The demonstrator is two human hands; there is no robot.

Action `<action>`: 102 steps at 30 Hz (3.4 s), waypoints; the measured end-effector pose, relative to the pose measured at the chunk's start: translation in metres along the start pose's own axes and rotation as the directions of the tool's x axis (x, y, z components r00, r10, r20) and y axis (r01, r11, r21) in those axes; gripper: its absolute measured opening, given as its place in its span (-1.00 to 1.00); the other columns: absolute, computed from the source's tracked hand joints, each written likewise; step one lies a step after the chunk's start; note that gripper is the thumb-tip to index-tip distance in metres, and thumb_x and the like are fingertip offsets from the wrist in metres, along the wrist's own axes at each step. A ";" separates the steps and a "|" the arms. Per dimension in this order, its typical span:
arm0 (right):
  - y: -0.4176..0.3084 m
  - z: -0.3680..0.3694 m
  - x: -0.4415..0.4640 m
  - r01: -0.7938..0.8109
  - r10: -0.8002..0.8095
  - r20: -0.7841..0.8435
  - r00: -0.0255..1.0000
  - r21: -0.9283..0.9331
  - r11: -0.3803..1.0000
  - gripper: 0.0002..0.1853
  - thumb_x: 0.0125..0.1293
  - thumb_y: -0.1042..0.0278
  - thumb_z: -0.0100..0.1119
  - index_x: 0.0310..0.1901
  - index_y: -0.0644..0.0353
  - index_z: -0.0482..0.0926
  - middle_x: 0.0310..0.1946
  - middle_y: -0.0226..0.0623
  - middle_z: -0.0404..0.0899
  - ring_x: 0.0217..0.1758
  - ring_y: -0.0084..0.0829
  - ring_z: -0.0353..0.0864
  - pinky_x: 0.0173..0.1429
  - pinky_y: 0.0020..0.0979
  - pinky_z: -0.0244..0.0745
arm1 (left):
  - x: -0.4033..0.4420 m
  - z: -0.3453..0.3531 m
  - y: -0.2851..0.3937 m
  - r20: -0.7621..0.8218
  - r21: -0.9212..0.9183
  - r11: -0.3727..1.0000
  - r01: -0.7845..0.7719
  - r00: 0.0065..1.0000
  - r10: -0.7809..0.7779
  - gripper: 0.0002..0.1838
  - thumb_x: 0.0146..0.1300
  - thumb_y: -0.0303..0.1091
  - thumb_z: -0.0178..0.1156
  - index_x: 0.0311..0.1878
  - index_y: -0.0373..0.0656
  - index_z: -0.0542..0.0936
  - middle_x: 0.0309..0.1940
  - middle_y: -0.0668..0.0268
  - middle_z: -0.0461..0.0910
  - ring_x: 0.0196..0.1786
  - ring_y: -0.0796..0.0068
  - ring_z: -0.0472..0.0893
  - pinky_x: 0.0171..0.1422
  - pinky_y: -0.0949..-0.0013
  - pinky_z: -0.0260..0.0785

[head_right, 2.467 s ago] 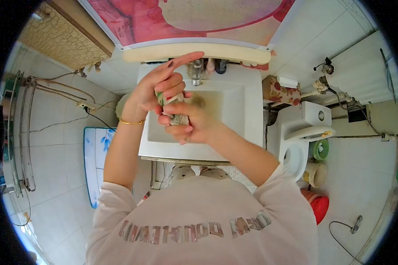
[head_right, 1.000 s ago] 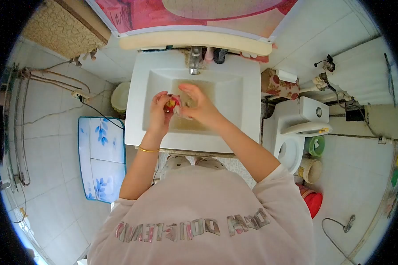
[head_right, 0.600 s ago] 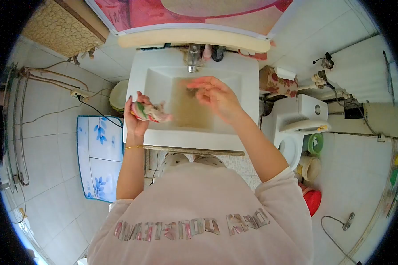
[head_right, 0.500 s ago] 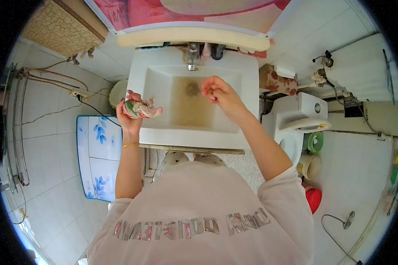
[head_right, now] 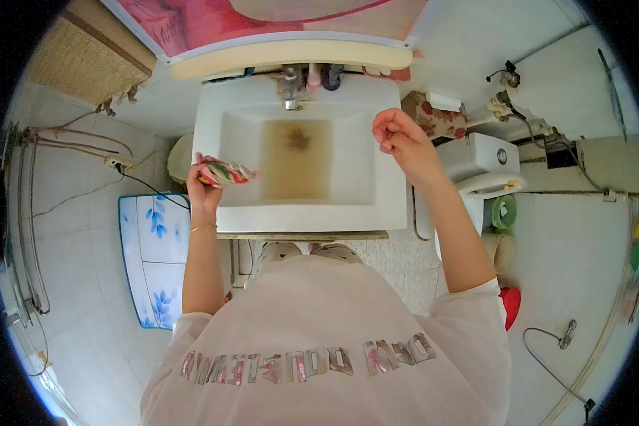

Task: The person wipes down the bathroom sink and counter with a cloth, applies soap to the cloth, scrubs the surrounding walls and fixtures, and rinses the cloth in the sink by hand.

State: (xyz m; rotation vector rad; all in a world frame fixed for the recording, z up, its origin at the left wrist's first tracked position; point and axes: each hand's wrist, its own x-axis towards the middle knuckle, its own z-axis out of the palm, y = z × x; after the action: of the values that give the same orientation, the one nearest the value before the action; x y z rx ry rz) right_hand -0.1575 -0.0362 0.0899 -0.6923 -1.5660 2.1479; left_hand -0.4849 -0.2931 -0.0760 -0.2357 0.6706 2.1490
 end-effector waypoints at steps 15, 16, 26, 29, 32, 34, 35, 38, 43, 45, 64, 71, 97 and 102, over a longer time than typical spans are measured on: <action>-0.023 0.021 -0.080 0.242 -0.207 -0.173 0.963 0.216 0.946 -0.66 0.14 0.69 -0.20 -0.05 0.22 0.40 -0.32 -0.43 0.38 -0.31 -0.60 0.26 -0.19 -0.54 0.19 | -0.089 0.203 -0.160 0.636 0.769 0.290 -0.569 0.637 -0.436 -0.86 0.17 -0.43 0.36 -0.18 -0.14 0.75 -0.48 0.43 0.55 -0.54 0.71 0.37 -0.54 0.54 0.19; -0.023 0.024 -0.087 0.268 -0.226 -0.203 0.953 0.215 0.939 -0.66 0.14 0.69 -0.19 -0.05 0.22 0.40 -0.30 -0.41 0.39 -0.30 -0.59 0.28 -0.18 -0.53 0.21 | -0.091 0.201 -0.164 0.682 0.726 0.288 -0.625 0.600 -0.418 -0.88 0.18 -0.42 0.36 -0.21 -0.16 0.75 -0.49 0.43 0.55 -0.55 0.71 0.37 -0.54 0.53 0.19; 0.024 0.023 -0.179 0.219 -0.190 -0.627 0.756 -0.031 0.975 -0.61 0.21 0.58 0.05 0.11 0.23 0.49 0.01 -0.30 0.57 0.17 -0.44 0.50 0.35 -0.38 0.33 | -0.109 0.209 -0.153 0.324 0.895 0.445 -0.019 0.712 -0.623 -0.85 0.27 -0.43 0.29 -0.21 -0.35 0.65 -0.72 0.43 0.42 -0.76 0.71 0.23 -0.69 0.48 0.02; 0.051 0.010 -0.221 0.058 -0.131 -0.739 0.661 -0.124 0.991 -0.66 0.25 0.45 0.18 0.08 0.17 0.53 0.00 -0.38 0.57 0.19 -0.52 0.48 0.30 -0.42 0.32 | -0.120 0.217 -0.158 0.335 0.890 0.455 0.006 0.669 -0.664 -0.83 0.28 -0.40 0.29 -0.22 -0.34 0.65 -0.77 0.46 0.34 -0.79 0.69 0.19 -0.73 0.44 -0.03; 0.074 -0.007 -0.265 -0.149 -0.181 -0.857 0.483 -0.284 0.947 -0.72 0.25 0.40 0.23 0.01 0.13 0.61 -0.12 -0.46 0.61 0.09 -0.56 0.49 0.24 -0.45 0.33 | -0.128 0.223 -0.174 0.357 0.903 0.427 -0.046 0.634 -0.686 -0.82 0.28 -0.36 0.30 -0.24 -0.33 0.66 -0.78 0.46 0.32 -0.81 0.67 0.17 -0.76 0.43 -0.03; 0.069 -0.008 -0.284 -0.256 -0.276 -0.870 0.409 -0.399 0.881 -0.75 0.19 0.43 0.28 -0.07 0.13 0.65 -0.20 -0.44 0.61 -0.03 -0.54 0.50 0.11 -0.44 0.37 | -0.138 0.231 -0.188 0.365 0.909 0.412 -0.065 0.602 -0.711 -0.83 0.27 -0.37 0.31 -0.25 -0.33 0.66 -0.77 0.45 0.33 -0.81 0.67 0.18 -0.76 0.43 -0.02; 0.065 -0.008 -0.293 -0.314 -0.322 -0.869 0.375 -0.446 0.838 -0.77 0.16 0.45 0.31 -0.11 0.13 0.67 -0.24 -0.42 0.61 -0.09 -0.52 0.50 0.05 -0.43 0.39 | -0.144 0.234 -0.195 0.368 0.912 0.405 -0.073 0.585 -0.723 -0.83 0.26 -0.38 0.31 -0.26 -0.33 0.66 -0.76 0.45 0.34 -0.81 0.68 0.19 -0.77 0.43 -0.01; 0.043 0.001 -0.294 -0.299 -0.590 -0.700 0.402 -0.709 0.638 -0.76 0.11 0.45 0.37 -0.15 0.11 0.68 -0.33 -0.41 0.59 -0.20 -0.44 0.48 -0.04 -0.40 0.40 | -0.161 0.238 -0.226 0.388 0.916 0.382 -0.126 0.524 -0.758 -0.86 0.25 -0.41 0.32 -0.27 -0.32 0.66 -0.74 0.45 0.37 -0.80 0.68 0.20 -0.77 0.44 -0.01; -0.006 0.004 -0.298 -0.282 -0.748 -0.439 0.498 -0.898 0.339 -0.74 0.07 0.43 0.37 -0.16 0.07 0.68 -0.34 -0.37 0.58 -0.19 -0.32 0.46 -0.07 -0.38 0.44 | -0.200 0.247 -0.278 0.400 0.915 0.314 -0.255 0.452 -0.797 -0.88 0.23 -0.42 0.34 -0.27 -0.29 0.69 -0.56 0.41 0.52 -0.70 0.71 0.30 -0.65 0.53 0.02; -0.009 -0.009 -0.307 -0.269 -0.753 -0.368 0.545 -0.928 0.259 -0.74 0.07 0.42 0.37 -0.15 0.08 0.68 -0.36 -0.37 0.56 -0.19 -0.32 0.46 -0.08 -0.36 0.44 | -0.217 0.251 -0.299 0.449 0.884 0.316 -0.344 0.436 -0.780 -0.90 0.19 -0.44 0.37 -0.29 -0.27 0.70 -0.54 0.41 0.52 -0.67 0.73 0.33 -0.63 0.53 0.07; -0.023 -0.160 -0.455 0.370 -0.448 -0.454 0.770 -0.254 0.894 -0.71 0.22 0.38 0.31 -0.01 0.12 0.61 -0.06 -0.35 0.58 0.09 -0.42 0.44 0.16 -0.33 0.33 | -0.194 0.214 -0.403 0.388 0.855 0.493 -0.161 0.830 -0.402 -0.71 0.25 -0.45 0.26 0.04 -0.23 0.57 -0.23 0.32 0.57 -0.29 0.59 0.55 -0.27 0.53 0.40; 0.132 -0.191 -0.425 -0.698 -0.045 -0.724 0.688 -0.677 0.231 -0.32 0.26 0.43 0.13 0.43 0.06 0.21 0.43 -0.05 0.19 0.56 -0.04 -0.11 0.57 -0.12 -0.15 | -0.196 0.215 -0.401 0.297 0.838 0.546 0.025 0.817 -0.494 -0.73 0.30 -0.42 0.21 0.04 -0.23 0.54 -0.20 0.35 0.56 -0.21 0.53 0.56 -0.15 0.46 0.44; 0.059 -0.023 -0.277 0.117 -0.210 -0.319 0.924 -0.288 0.951 -0.45 0.02 0.34 0.52 0.02 0.17 0.44 -0.13 -0.35 0.51 -0.15 -0.50 0.50 -0.05 -0.40 0.47 | -0.227 0.196 -0.288 0.293 0.574 0.753 0.320 0.779 -0.555 -0.67 0.34 -0.33 0.18 0.12 -0.19 0.46 -0.11 0.27 0.53 -0.06 0.47 0.55 -0.02 0.32 0.51; 0.071 0.011 -0.240 0.167 -0.257 -0.334 0.907 -0.276 0.947 -0.52 0.00 0.43 0.52 -0.09 0.16 0.43 -0.25 -0.44 0.50 -0.28 -0.63 0.44 -0.19 -0.48 0.44 | -0.239 0.189 -0.235 0.194 0.776 0.602 0.189 0.837 -0.512 -0.32 0.35 -0.21 0.21 0.41 -0.10 0.11 0.17 0.24 0.42 0.16 0.39 0.49 0.15 0.22 0.44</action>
State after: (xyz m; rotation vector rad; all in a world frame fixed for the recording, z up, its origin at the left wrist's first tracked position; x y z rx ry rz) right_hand 0.0262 -0.2046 0.0634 -0.8942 -1.6211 1.5751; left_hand -0.1408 -0.2370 0.0861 0.4746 1.0754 1.3162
